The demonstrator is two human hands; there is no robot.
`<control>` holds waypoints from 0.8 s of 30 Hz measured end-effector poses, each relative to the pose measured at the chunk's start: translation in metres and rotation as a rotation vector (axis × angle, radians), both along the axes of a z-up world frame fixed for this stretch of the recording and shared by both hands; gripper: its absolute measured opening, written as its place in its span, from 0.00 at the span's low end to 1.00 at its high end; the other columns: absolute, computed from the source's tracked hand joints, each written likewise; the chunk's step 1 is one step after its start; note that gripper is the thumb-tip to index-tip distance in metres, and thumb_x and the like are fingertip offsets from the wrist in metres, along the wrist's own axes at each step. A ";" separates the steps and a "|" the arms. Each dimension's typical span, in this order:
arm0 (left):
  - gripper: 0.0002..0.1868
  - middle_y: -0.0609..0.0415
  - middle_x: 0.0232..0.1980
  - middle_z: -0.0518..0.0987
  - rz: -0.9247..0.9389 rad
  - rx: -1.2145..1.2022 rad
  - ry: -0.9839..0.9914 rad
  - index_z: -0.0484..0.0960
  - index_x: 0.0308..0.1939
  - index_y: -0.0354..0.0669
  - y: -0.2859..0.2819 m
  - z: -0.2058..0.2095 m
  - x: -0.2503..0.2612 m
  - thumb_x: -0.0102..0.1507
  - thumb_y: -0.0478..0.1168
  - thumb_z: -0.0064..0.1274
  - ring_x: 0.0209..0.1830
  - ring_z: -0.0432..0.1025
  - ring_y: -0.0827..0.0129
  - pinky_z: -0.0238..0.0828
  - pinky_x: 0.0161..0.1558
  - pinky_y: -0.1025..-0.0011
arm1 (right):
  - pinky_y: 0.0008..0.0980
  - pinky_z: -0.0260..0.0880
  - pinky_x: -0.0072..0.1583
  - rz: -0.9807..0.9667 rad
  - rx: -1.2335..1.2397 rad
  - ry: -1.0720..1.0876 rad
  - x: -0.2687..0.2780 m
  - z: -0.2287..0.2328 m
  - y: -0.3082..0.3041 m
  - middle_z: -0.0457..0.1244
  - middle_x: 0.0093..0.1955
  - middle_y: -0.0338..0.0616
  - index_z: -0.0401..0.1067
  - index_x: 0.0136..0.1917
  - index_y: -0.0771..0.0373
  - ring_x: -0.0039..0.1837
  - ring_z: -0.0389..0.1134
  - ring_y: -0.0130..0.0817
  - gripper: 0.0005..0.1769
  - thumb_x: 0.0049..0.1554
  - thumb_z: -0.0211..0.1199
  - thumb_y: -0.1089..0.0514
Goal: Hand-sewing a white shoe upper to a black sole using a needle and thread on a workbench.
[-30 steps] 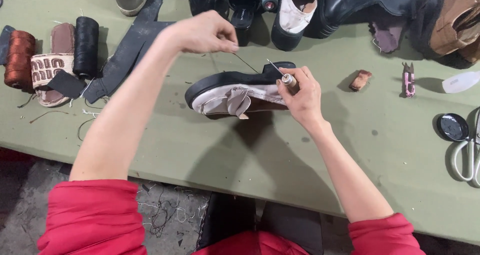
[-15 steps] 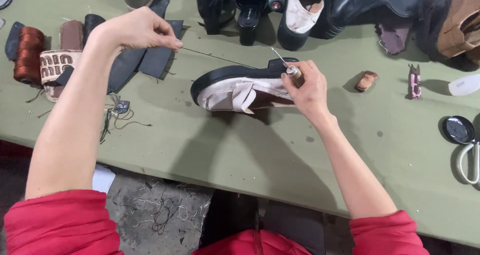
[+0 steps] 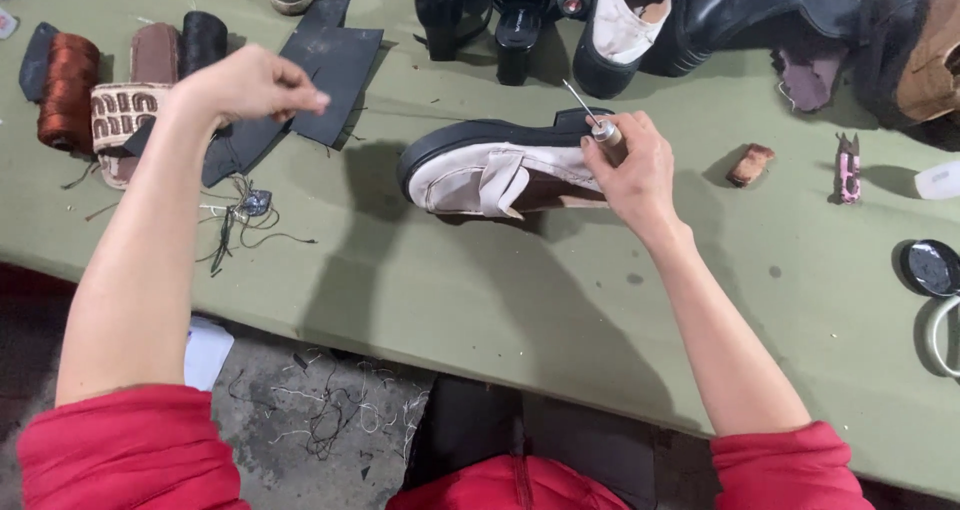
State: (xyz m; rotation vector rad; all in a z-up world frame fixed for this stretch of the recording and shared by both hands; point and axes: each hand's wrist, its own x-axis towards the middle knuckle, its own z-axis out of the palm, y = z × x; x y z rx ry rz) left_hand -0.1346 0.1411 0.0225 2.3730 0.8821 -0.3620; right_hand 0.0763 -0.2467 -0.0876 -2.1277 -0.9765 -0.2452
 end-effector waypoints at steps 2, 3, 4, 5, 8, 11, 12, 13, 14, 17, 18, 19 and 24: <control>0.17 0.44 0.44 0.78 -0.042 0.130 0.074 0.89 0.48 0.40 0.031 -0.037 0.003 0.68 0.51 0.59 0.36 0.61 0.58 0.60 0.41 0.61 | 0.39 0.65 0.47 -0.010 0.007 -0.003 0.003 -0.003 0.001 0.62 0.45 0.39 0.78 0.57 0.55 0.44 0.66 0.40 0.11 0.61 0.66 0.56; 0.19 0.38 0.58 0.83 -0.076 0.255 0.148 0.89 0.48 0.35 0.046 -0.057 0.005 0.66 0.50 0.61 0.55 0.76 0.43 0.72 0.60 0.48 | 0.39 0.65 0.47 -0.012 0.007 -0.004 0.004 -0.005 0.001 0.62 0.45 0.39 0.78 0.57 0.54 0.43 0.66 0.40 0.11 0.61 0.66 0.56; 0.19 0.38 0.58 0.83 -0.085 0.256 0.149 0.89 0.48 0.35 0.054 -0.078 0.008 0.66 0.50 0.61 0.55 0.76 0.43 0.72 0.60 0.48 | 0.39 0.65 0.47 -0.021 0.008 -0.002 0.002 -0.004 0.000 0.62 0.45 0.39 0.78 0.57 0.54 0.43 0.66 0.40 0.11 0.61 0.66 0.56; 0.15 0.43 0.45 0.85 -0.159 0.521 0.105 0.90 0.42 0.43 0.063 -0.098 0.011 0.62 0.50 0.61 0.45 0.80 0.47 0.75 0.49 0.51 | 0.43 0.67 0.50 -0.031 0.012 0.036 0.001 -0.002 0.000 0.61 0.44 0.43 0.78 0.56 0.53 0.47 0.68 0.47 0.11 0.60 0.68 0.55; 0.10 0.51 0.35 0.83 -0.280 0.638 -0.260 0.90 0.41 0.50 -0.005 -0.078 0.025 0.60 0.48 0.62 0.38 0.81 0.53 0.77 0.40 0.56 | 0.48 0.70 0.53 -0.052 0.013 0.083 0.001 0.000 0.002 0.61 0.43 0.47 0.78 0.55 0.51 0.50 0.70 0.54 0.10 0.59 0.71 0.55; 0.16 0.51 0.44 0.78 -0.419 0.369 -0.705 0.85 0.50 0.49 -0.105 -0.057 0.042 0.59 0.46 0.66 0.48 0.75 0.52 0.71 0.50 0.54 | 0.48 0.70 0.52 -0.043 -0.004 0.088 0.004 -0.001 0.002 0.60 0.43 0.46 0.78 0.55 0.50 0.50 0.70 0.53 0.10 0.59 0.70 0.54; 0.22 0.49 0.49 0.75 -0.531 0.263 -0.841 0.83 0.54 0.49 -0.135 -0.056 0.049 0.58 0.47 0.67 0.56 0.72 0.48 0.67 0.58 0.49 | 0.46 0.70 0.52 -0.035 -0.009 0.082 0.005 -0.002 0.001 0.60 0.43 0.44 0.77 0.55 0.49 0.50 0.70 0.52 0.10 0.59 0.70 0.54; 0.22 0.49 0.49 0.75 -0.532 0.261 -0.844 0.83 0.54 0.49 -0.145 -0.066 0.058 0.58 0.47 0.67 0.56 0.72 0.48 0.67 0.58 0.49 | 0.46 0.70 0.52 -0.037 -0.010 0.080 0.005 -0.001 0.001 0.60 0.43 0.44 0.77 0.55 0.49 0.50 0.70 0.52 0.10 0.59 0.70 0.54; 0.30 0.51 0.57 0.72 -0.566 0.279 -0.782 0.77 0.59 0.50 -0.156 -0.076 0.068 0.56 0.52 0.67 0.64 0.65 0.50 0.60 0.64 0.44 | 0.49 0.70 0.52 -0.035 -0.002 0.079 0.005 -0.001 0.000 0.60 0.43 0.46 0.77 0.55 0.50 0.50 0.70 0.54 0.10 0.59 0.70 0.53; 0.39 0.49 0.63 0.69 -0.596 0.319 -0.674 0.70 0.62 0.49 -0.178 -0.095 0.084 0.54 0.59 0.68 0.71 0.61 0.50 0.53 0.70 0.38 | 0.51 0.69 0.52 -0.015 0.015 0.090 -0.001 0.002 -0.005 0.60 0.43 0.47 0.76 0.56 0.51 0.50 0.69 0.55 0.11 0.59 0.68 0.54; 0.40 0.46 0.62 0.70 -0.592 0.345 -0.631 0.69 0.61 0.47 -0.183 -0.098 0.089 0.54 0.61 0.67 0.70 0.63 0.47 0.51 0.71 0.38 | 0.50 0.69 0.52 0.004 0.028 0.099 -0.002 0.005 -0.006 0.60 0.43 0.46 0.76 0.56 0.51 0.49 0.69 0.55 0.12 0.59 0.68 0.54; 0.40 0.46 0.62 0.70 -0.596 0.348 -0.631 0.69 0.61 0.47 -0.188 -0.107 0.088 0.54 0.61 0.67 0.70 0.63 0.47 0.51 0.71 0.38 | 0.50 0.69 0.52 0.002 0.032 0.099 -0.003 0.002 -0.008 0.60 0.43 0.46 0.76 0.56 0.51 0.49 0.69 0.55 0.12 0.59 0.68 0.54; 0.37 0.47 0.56 0.72 -0.580 0.647 -1.001 0.73 0.60 0.42 -0.203 -0.136 0.073 0.54 0.56 0.70 0.66 0.68 0.55 0.51 0.74 0.48 | 0.44 0.71 0.51 0.020 0.084 0.087 -0.004 -0.016 -0.016 0.60 0.43 0.45 0.76 0.57 0.50 0.50 0.70 0.52 0.14 0.58 0.70 0.55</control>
